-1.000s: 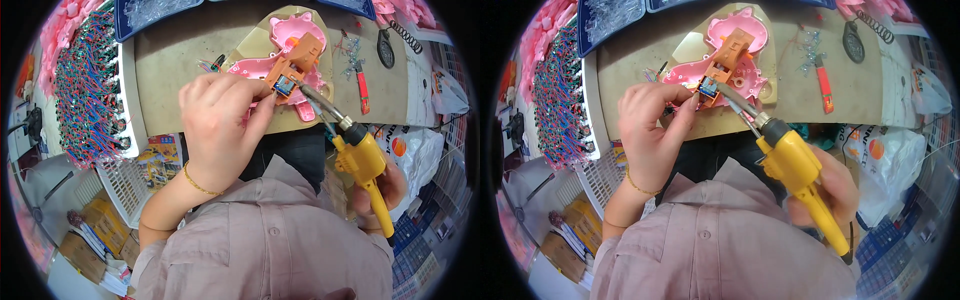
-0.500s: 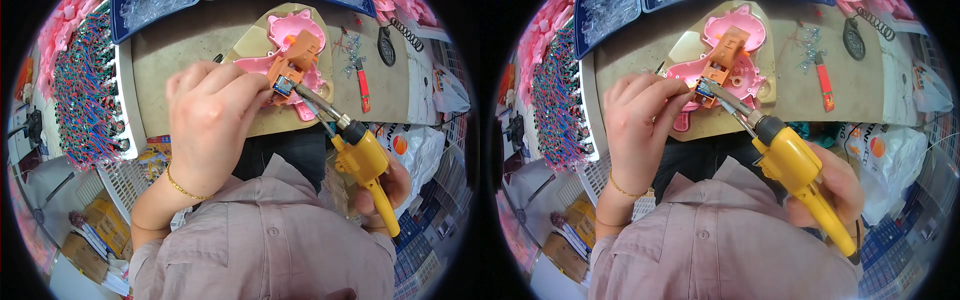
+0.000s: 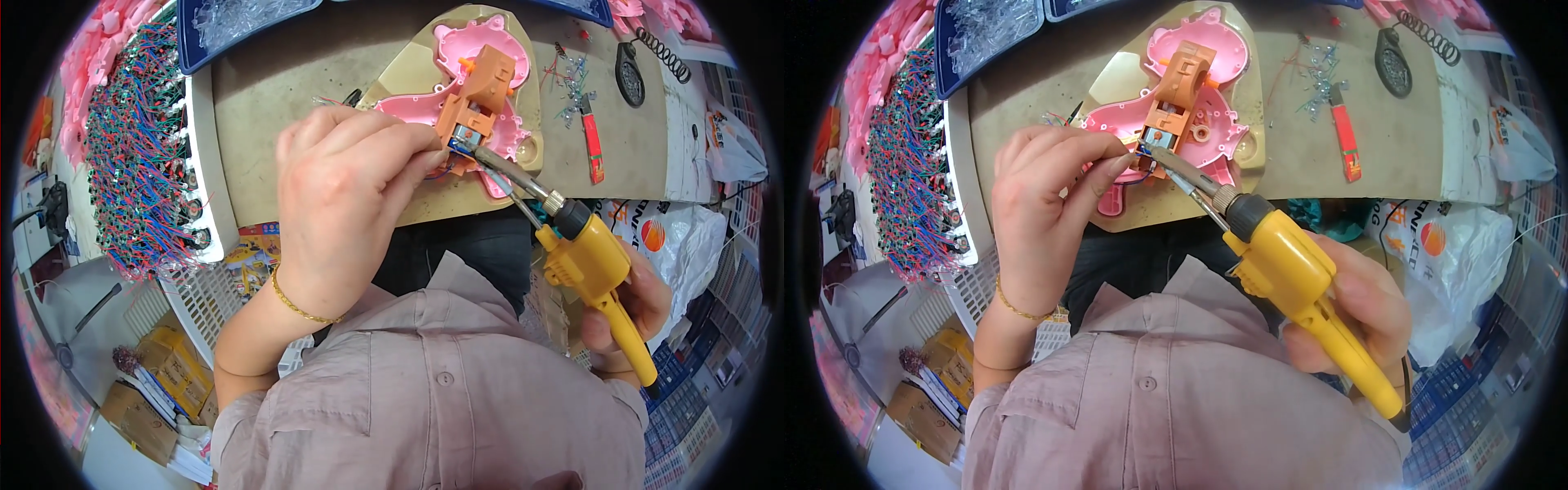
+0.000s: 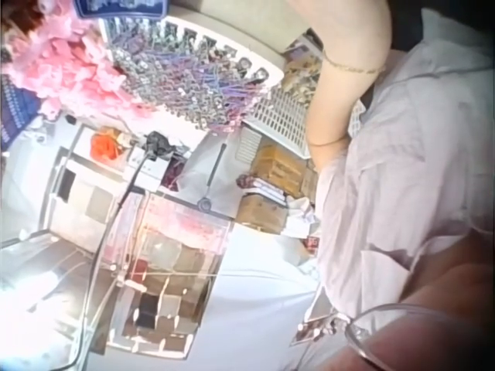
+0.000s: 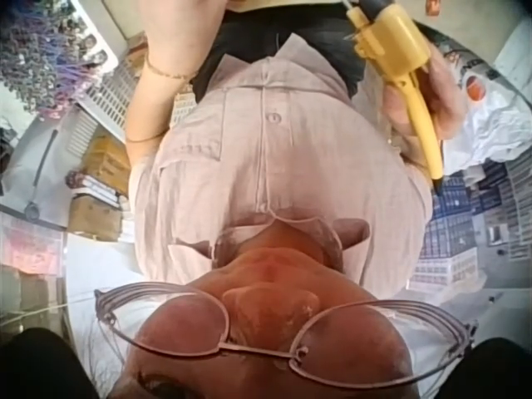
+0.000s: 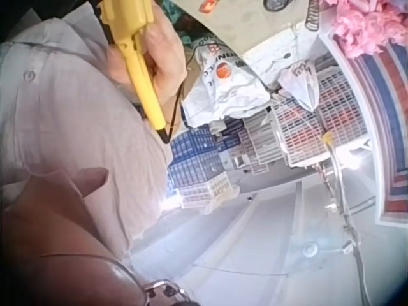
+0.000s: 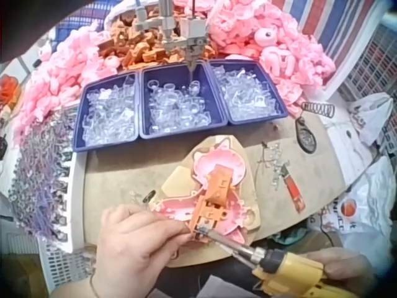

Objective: Assembling electronic and mechanical components inside a toy pony housing.

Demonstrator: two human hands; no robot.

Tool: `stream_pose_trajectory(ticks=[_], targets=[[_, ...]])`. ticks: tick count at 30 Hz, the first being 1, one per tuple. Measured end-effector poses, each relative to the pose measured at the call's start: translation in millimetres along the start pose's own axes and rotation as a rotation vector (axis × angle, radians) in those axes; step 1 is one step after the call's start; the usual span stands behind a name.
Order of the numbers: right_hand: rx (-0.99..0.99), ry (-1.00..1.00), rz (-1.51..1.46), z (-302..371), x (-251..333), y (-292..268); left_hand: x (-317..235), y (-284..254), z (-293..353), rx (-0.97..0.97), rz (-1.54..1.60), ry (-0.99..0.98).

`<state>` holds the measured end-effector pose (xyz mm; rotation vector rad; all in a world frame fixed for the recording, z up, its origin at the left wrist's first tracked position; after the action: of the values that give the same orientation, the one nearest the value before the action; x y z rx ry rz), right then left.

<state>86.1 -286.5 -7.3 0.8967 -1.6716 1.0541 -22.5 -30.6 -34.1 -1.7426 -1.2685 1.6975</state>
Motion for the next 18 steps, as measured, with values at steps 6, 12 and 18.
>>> stream_pose_trajectory(ticks=[6,12,18], targets=[[-0.025,0.021,0.014,0.7,2.5,3.4,0.4,-0.3,-0.2,-0.017,0.014,-0.001],[-0.043,-0.002,0.019,-1.6,-1.2,2.6,-2.3,-2.5,-2.8,0.022,0.019,0.003],[0.025,-0.051,0.018,-12.7,4.3,-0.4,-1.9,-2.5,-3.2,0.045,0.025,-0.004]])
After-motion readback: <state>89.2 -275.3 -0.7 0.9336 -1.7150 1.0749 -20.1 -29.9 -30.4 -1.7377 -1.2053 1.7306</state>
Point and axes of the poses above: each hand's wrist, its own z-axis away from the middle knuckle, its own y-axis out of the palm, x = y × z, the point moved 1 cm from there along -z, towards the middle knuckle, and after that the axes turned 9 degrees about x, right-handed, at the moved point
